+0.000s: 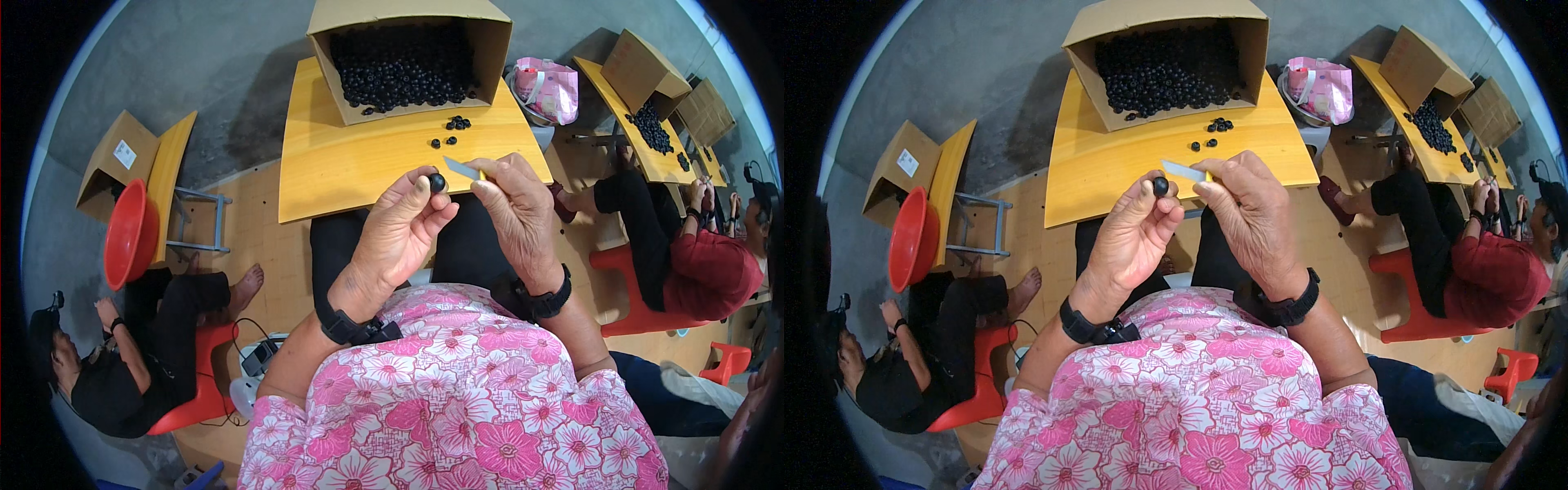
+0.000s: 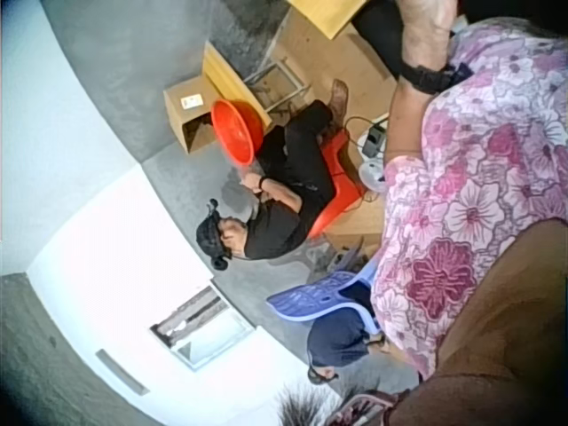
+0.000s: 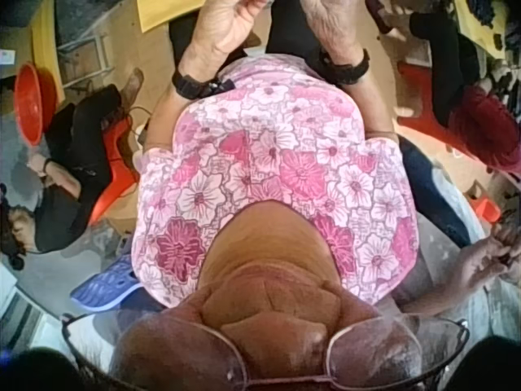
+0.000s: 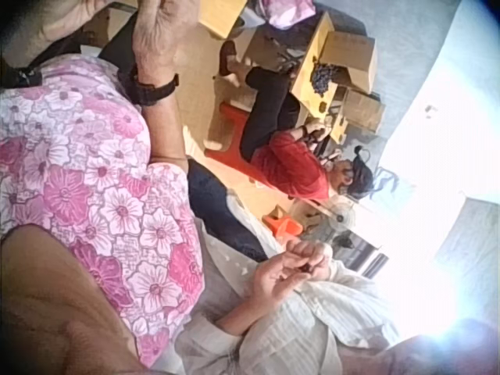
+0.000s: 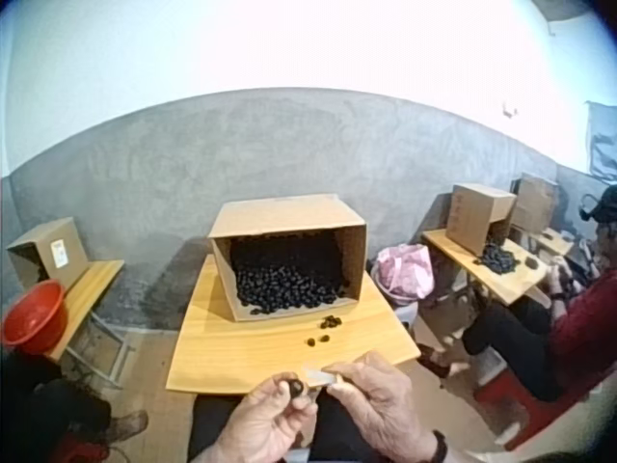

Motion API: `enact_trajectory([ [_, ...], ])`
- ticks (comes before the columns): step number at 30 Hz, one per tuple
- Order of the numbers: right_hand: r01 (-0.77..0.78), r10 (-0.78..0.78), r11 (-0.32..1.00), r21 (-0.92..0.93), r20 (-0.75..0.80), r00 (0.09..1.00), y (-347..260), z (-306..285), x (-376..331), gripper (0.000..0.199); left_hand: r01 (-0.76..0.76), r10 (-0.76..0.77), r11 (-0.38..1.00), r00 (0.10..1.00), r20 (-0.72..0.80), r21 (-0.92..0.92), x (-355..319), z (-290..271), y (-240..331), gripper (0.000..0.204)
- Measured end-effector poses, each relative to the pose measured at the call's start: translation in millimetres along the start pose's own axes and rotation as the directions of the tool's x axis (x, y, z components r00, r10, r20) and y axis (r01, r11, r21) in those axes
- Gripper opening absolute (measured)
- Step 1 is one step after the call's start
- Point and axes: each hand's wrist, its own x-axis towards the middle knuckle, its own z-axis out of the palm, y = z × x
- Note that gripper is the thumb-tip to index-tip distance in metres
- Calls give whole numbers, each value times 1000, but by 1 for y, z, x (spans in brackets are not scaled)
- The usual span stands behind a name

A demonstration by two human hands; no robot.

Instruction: Manually trimming excess material from small black rubber components using a utility knife.

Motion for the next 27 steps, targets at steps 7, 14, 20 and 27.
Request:
enact_trajectory([
  [7,-32,22,991,127,78,997,11,6,-6,15,29,-29,999,999,-36,-18,0,0,2,16],
  [14,112,-109,993,-25,102,989,5,6,-8,20,66,-67,997,998,-15,-43,-1,-2,0,17],
  [20,202,-192,974,-99,101,976,8,4,-9,24,107,-107,992,994,6,-68,-3,2,0,22],
  [27,264,-251,955,-133,107,962,6,1,-9,25,143,-136,984,989,65,-111,-4,-1,-1,23],
])
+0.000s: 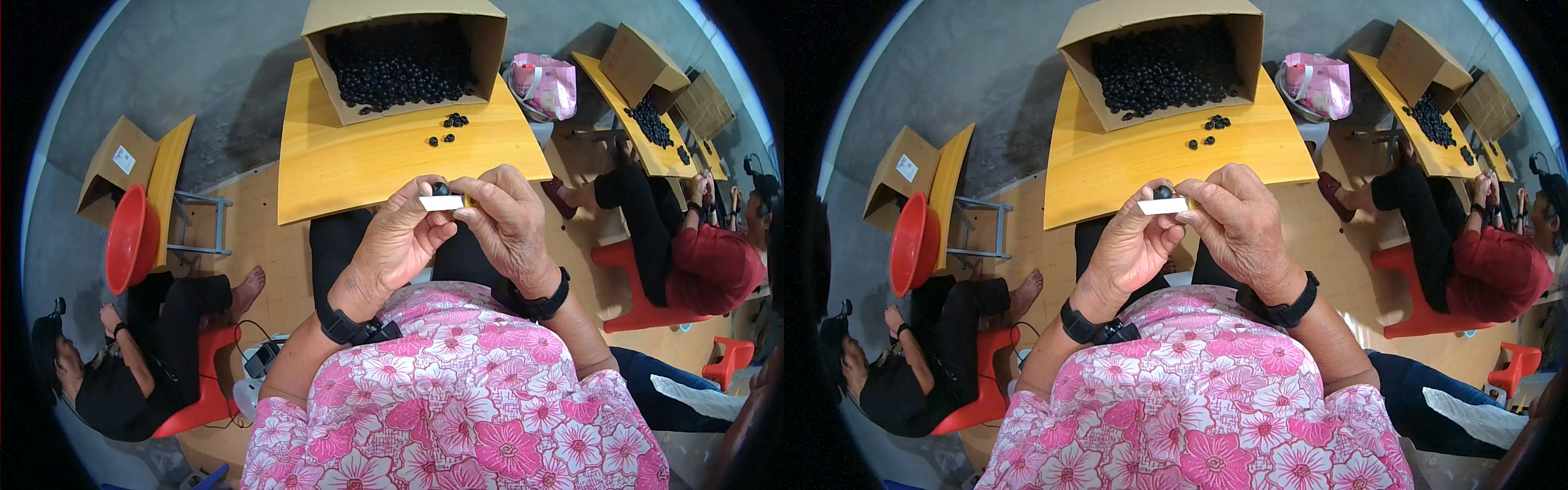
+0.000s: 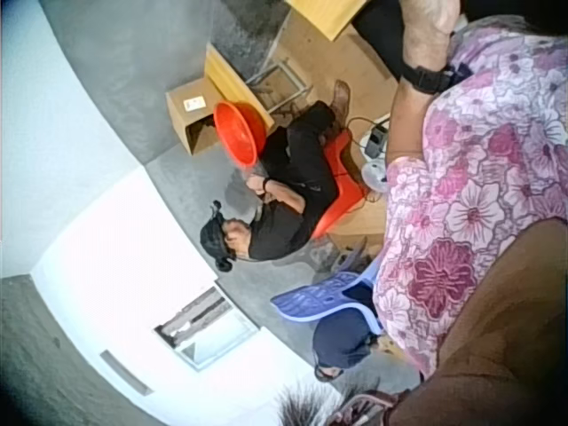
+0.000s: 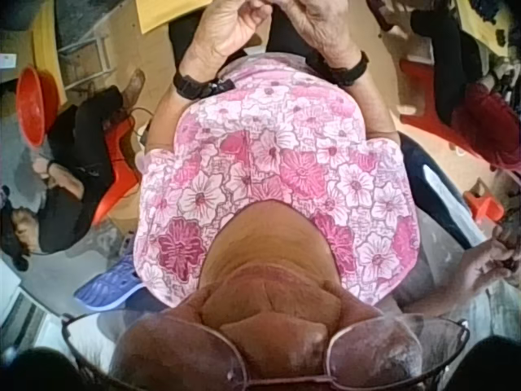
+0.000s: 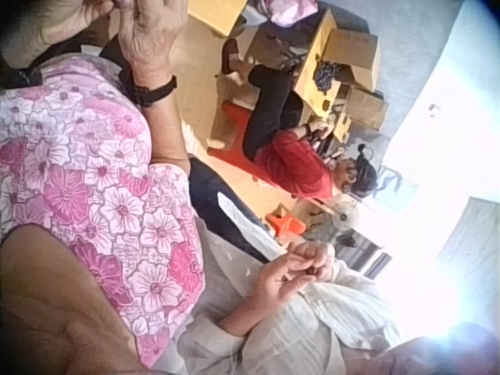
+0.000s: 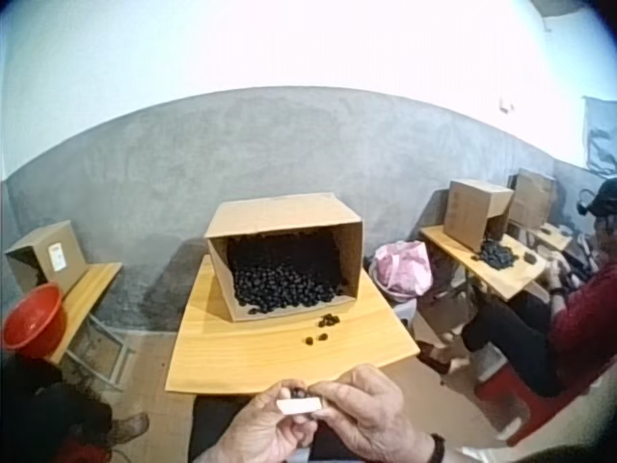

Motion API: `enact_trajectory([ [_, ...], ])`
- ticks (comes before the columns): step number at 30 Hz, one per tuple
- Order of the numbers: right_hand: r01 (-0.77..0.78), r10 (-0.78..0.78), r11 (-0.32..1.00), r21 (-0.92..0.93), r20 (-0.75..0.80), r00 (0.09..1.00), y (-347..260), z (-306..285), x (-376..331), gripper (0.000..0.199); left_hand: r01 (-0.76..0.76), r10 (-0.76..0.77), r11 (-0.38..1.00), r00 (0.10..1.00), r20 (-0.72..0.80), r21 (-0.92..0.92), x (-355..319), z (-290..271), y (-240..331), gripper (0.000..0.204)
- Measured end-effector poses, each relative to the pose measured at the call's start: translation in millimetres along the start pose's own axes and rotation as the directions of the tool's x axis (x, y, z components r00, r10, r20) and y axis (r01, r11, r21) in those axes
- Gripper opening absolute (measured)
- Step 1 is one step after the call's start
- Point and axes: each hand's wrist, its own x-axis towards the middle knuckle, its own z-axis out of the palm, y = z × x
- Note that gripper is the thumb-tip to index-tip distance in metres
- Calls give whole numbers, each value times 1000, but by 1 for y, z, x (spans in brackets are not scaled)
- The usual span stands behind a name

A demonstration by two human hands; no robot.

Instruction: Manually trimming excess material from small black rubber components using a utility knife.

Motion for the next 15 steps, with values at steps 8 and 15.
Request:
enact_trajectory([
  [8,11,-11,1000,-5,3,1000,0,-1,1,25,-19,18,999,999,33,32,1,1,1,23],
  [15,-4,4,1000,10,4,1000,0,1,2,25,-35,35,998,999,-2,53,1,-1,3,22],
])
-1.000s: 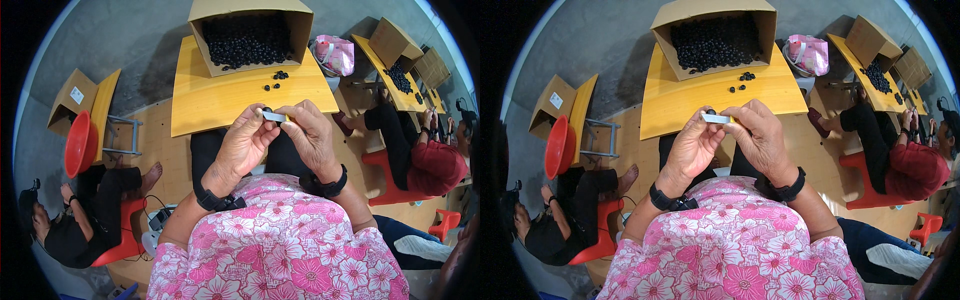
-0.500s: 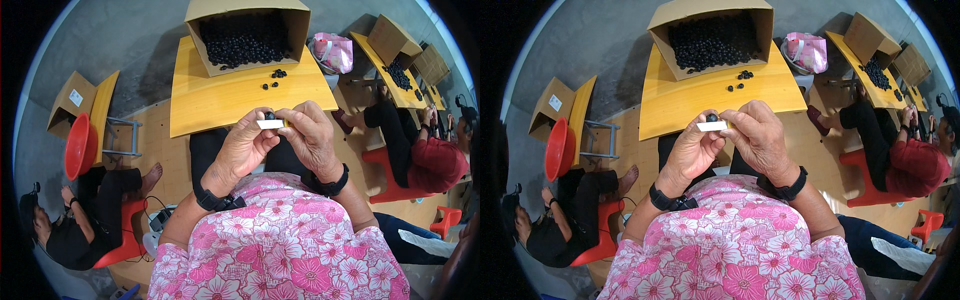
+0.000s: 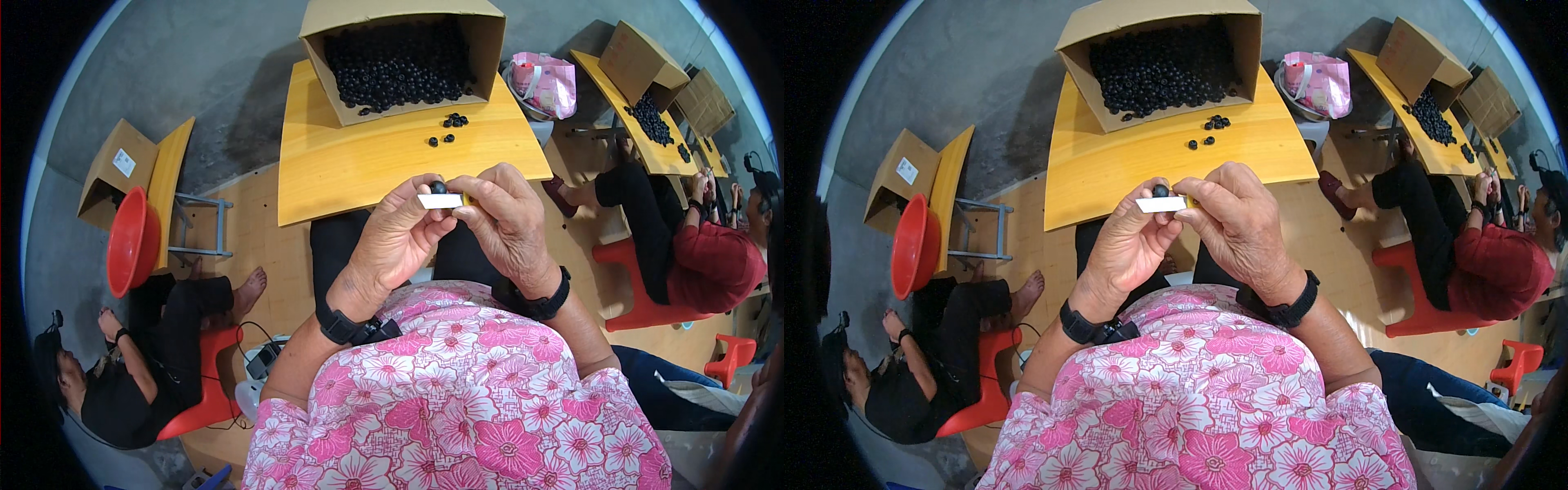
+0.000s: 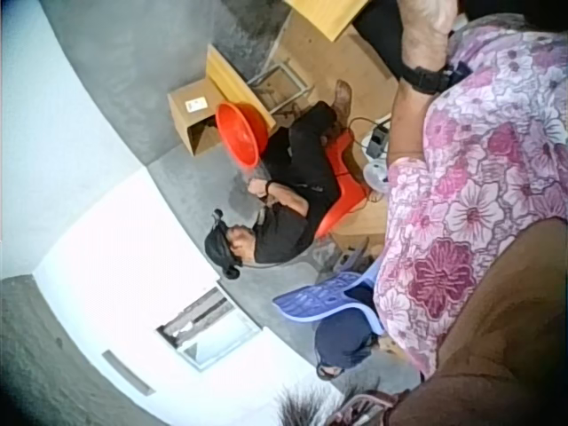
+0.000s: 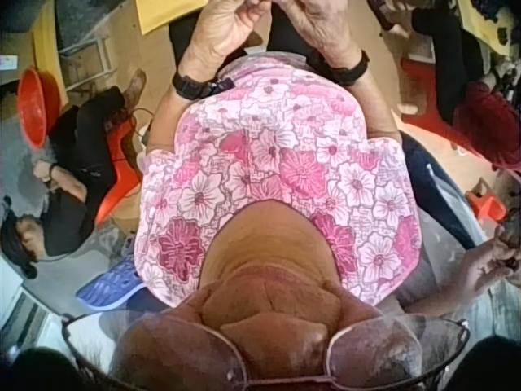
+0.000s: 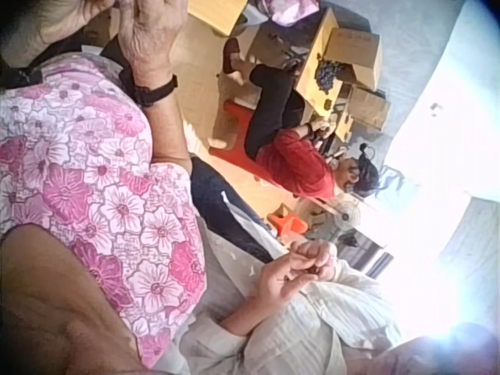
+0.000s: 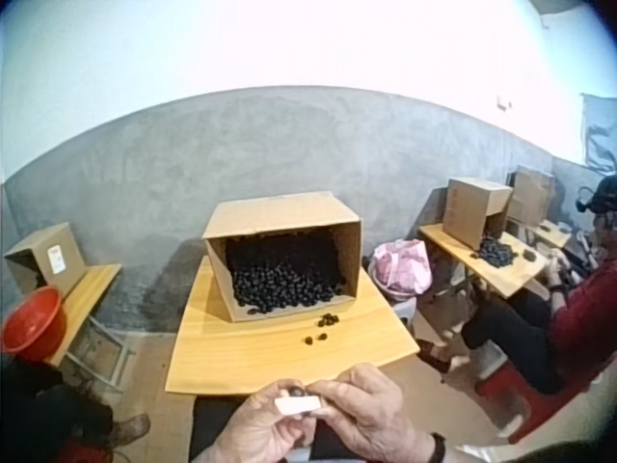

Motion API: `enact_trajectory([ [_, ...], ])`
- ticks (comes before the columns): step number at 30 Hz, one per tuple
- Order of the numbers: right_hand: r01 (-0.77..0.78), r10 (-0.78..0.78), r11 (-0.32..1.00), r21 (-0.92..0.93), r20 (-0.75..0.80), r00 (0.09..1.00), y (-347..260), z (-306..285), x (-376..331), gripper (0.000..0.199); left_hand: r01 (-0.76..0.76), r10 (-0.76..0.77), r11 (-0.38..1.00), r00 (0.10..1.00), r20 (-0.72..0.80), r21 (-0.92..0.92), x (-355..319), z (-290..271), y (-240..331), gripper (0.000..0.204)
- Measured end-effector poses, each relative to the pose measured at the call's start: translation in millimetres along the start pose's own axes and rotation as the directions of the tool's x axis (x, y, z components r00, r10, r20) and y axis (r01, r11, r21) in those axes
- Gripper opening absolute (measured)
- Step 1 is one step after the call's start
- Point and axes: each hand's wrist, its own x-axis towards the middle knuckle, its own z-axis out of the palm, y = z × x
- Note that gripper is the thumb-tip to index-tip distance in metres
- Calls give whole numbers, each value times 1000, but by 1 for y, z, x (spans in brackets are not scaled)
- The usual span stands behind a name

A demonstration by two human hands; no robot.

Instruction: Manually trimming excess material from small black rubber components using a utility knife.

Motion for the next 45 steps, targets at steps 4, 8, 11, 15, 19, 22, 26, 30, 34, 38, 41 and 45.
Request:
enact_trajectory([
  [4,-30,30,999,21,-13,999,1,1,-1,25,-11,11,1000,1000,10,5,1,0,0,22],
  [8,-44,44,999,31,-11,999,1,1,-3,24,-31,31,999,1000,5,17,1,-1,0,22],
  [11,-44,44,999,24,-12,999,1,1,-3,24,-23,23,999,1000,-6,27,1,1,0,22],
  [15,-48,48,999,17,-22,999,1,2,-3,25,-26,27,999,999,-18,45,1,-1,-2,22],
  [19,-43,43,999,2,-34,998,1,1,-3,25,-22,24,999,999,-25,47,1,0,-3,22],
  [22,-37,37,999,5,-27,999,1,0,-3,25,-20,20,999,1000,-20,42,1,1,-3,22],
  [26,-34,34,999,-6,-31,999,2,1,-4,25,-22,22,999,1000,0,31,1,0,-4,21],
  [30,-36,36,999,-5,-31,999,1,1,-4,25,-22,23,999,1000,-10,26,1,1,-3,21],
  [34,-34,33,999,-23,-28,999,1,0,-4,25,-20,20,999,1000,-7,25,1,-1,-3,21],
  [38,-17,16,1000,-26,-26,1000,1,0,-4,25,-19,19,1000,1000,11,9,1,-2,-4,21],
  [41,-15,14,1000,-17,-35,999,2,1,-4,25,-13,13,1000,1000,0,12,1,-1,-4,21],
  [45,-30,29,999,-19,-33,999,2,2,-4,24,-17,17,1000,1000,3,3,2,-2,-5,21],
])
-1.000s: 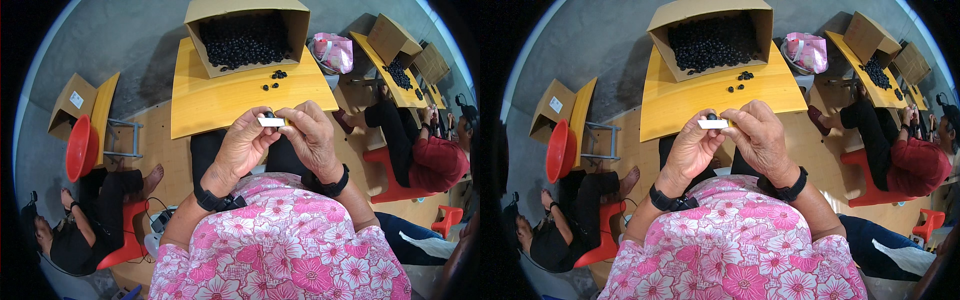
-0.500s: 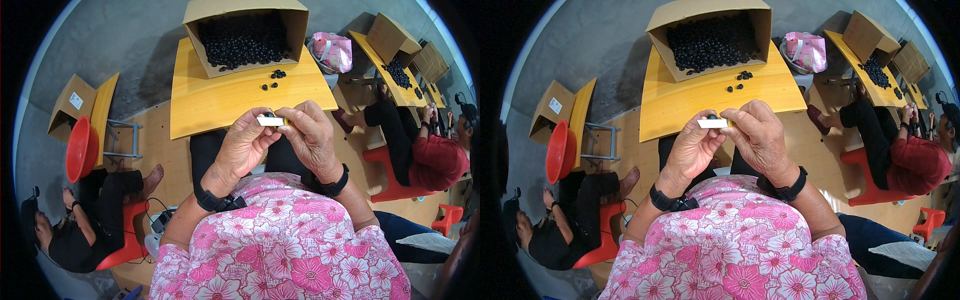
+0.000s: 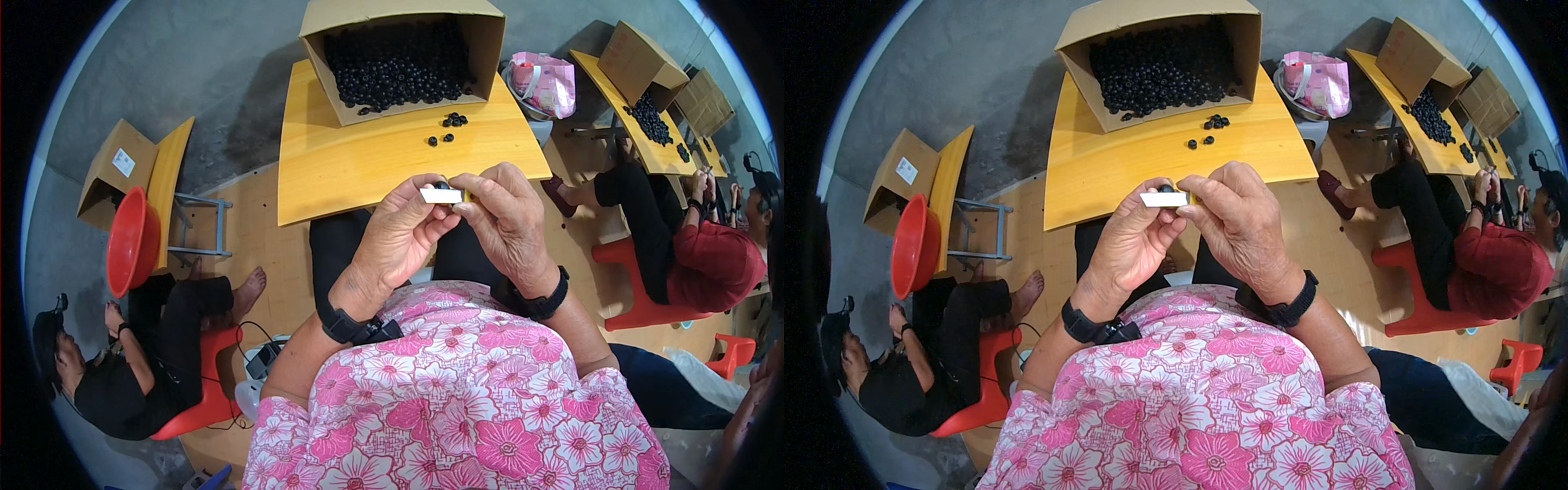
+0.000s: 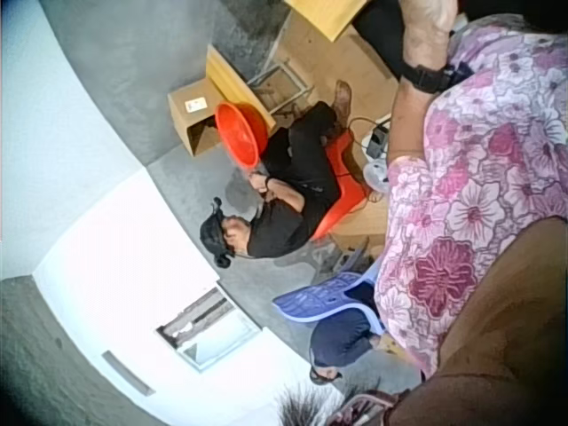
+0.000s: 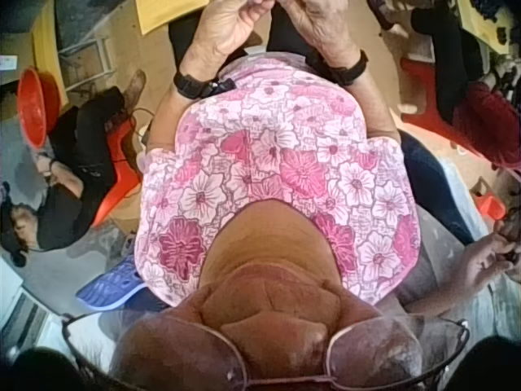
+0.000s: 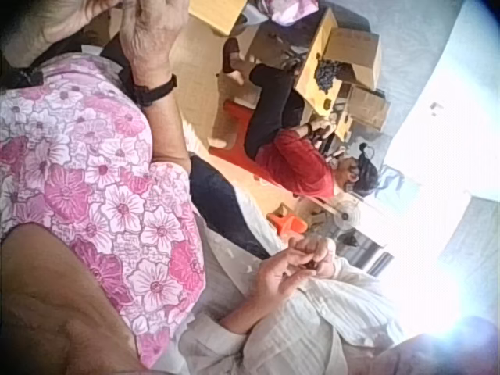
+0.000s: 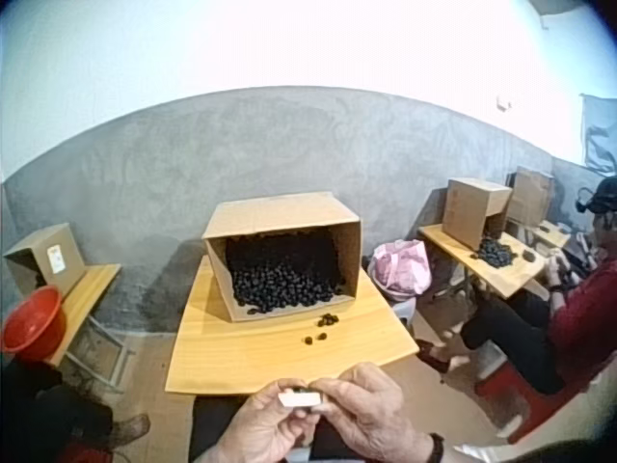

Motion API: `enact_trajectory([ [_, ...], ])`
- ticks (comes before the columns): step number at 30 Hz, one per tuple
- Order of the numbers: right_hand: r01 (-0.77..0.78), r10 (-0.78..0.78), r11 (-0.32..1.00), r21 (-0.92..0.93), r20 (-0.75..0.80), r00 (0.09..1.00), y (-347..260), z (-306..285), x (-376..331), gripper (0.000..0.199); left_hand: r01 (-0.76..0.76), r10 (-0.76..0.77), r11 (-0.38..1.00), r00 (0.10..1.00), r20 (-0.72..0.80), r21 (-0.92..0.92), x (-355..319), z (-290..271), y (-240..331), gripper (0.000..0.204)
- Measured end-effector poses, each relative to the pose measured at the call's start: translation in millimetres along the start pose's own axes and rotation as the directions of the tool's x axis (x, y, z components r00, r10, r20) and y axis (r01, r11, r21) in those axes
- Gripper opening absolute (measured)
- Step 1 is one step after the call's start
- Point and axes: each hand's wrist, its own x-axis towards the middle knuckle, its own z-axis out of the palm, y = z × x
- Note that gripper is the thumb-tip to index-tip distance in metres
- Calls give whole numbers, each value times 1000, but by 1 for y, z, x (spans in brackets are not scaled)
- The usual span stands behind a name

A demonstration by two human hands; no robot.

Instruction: Manually trimming excess material from small black rubber components using a utility knife.

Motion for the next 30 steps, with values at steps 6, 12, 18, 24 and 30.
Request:
enact_trajectory([
  [6,-196,206,974,118,-83,975,13,1,-1,16,-8,9,1000,1000,-22,23,0,-4,0,19],
  [12,-536,547,447,716,255,797,-7,2,3,14,6,-3,995,999,-38,102,1,-2,-2,18],
  [18,-625,540,290,725,415,732,7,7,2,12,16,-9,977,999,-31,211,1,-5,-3,19],
  [24,-618,514,244,748,440,736,14,8,0,10,20,-11,983,999,-49,183,1,-6,-2,19],
  [30,-618,527,259,742,428,735,15,8,-2,10,17,-10,989,999,-50,146,2,-4,-3,19],
])
